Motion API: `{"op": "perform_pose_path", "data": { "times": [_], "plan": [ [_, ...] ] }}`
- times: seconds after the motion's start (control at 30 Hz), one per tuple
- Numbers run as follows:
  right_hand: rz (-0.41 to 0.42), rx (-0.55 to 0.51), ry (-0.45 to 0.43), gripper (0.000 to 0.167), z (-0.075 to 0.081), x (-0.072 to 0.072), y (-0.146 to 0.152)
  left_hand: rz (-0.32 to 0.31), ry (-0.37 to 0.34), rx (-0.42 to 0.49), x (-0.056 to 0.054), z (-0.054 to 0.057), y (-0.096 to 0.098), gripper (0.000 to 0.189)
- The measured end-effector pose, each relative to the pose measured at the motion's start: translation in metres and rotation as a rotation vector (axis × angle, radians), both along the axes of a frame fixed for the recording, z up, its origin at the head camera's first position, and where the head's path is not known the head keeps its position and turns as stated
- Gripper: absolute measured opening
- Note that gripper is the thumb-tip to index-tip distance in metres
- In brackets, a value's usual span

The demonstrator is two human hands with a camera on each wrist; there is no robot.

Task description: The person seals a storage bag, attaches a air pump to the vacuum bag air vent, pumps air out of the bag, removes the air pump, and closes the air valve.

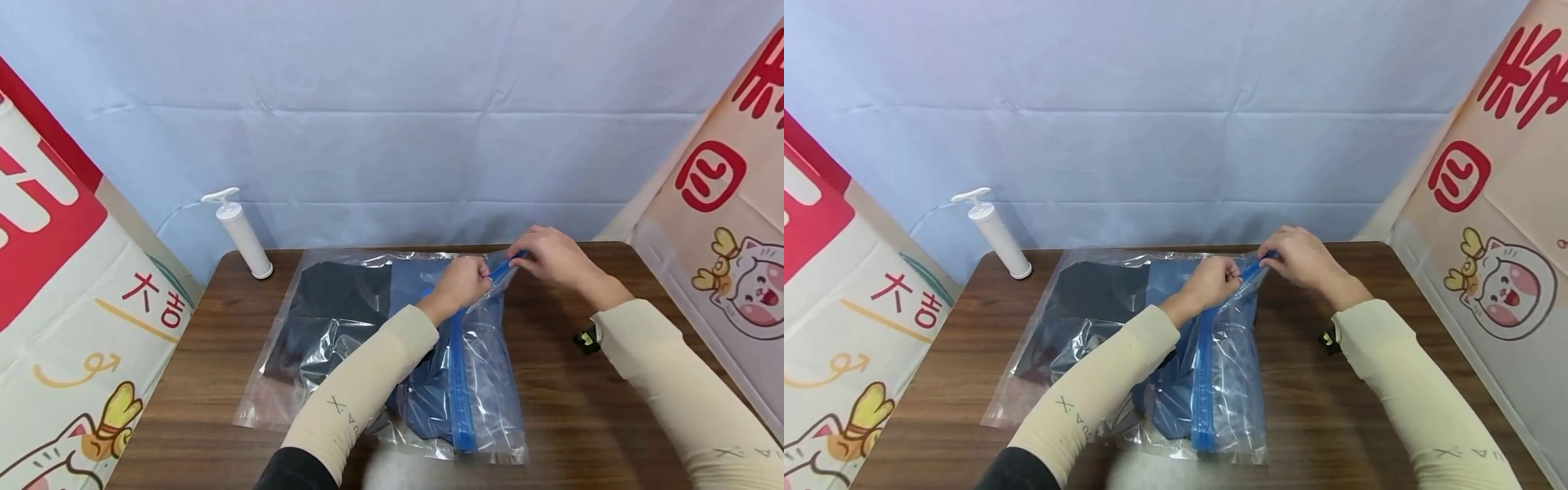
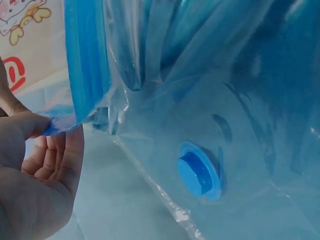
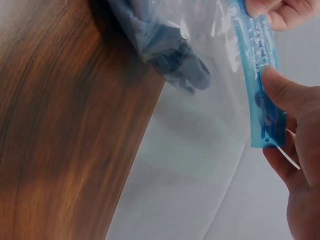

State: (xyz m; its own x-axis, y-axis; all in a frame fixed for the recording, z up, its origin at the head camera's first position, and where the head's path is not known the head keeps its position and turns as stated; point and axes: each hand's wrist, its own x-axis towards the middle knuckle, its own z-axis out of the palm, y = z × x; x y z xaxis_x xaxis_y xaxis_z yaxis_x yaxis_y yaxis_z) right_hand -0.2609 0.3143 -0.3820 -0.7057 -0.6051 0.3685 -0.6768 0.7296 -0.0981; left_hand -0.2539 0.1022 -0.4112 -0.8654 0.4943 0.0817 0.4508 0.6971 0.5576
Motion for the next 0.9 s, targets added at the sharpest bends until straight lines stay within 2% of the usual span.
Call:
{"op": "perform_pose_path", "data": {
  "times": [0.17,0.37,0.5,0.73,0.9],
  "plan": [
    [0.019,-0.003,0.096,0.011,-0.004,0.000,-0.002,-0.002,0.011,0.000,0.000,0.001,0.000,0.006],
    [-0.021,0.041,0.147,0.011,-0.011,0.002,-0.004,-0.009,0.024,0.011,0.000,0.001,0.001,0.005],
    [-0.036,0.066,0.113,0.009,-0.007,0.002,-0.004,-0.006,0.013,0.005,0.000,0.001,0.001,0.007],
    [-0.057,0.093,-0.027,0.011,0.011,0.002,0.001,0.011,-0.010,-0.007,0.000,0.001,0.000,0.007],
    [-0.058,0.093,-0.019,0.010,0.013,0.003,0.005,0.012,-0.005,-0.003,0.000,0.000,0.002,0.006]
  ]
}}
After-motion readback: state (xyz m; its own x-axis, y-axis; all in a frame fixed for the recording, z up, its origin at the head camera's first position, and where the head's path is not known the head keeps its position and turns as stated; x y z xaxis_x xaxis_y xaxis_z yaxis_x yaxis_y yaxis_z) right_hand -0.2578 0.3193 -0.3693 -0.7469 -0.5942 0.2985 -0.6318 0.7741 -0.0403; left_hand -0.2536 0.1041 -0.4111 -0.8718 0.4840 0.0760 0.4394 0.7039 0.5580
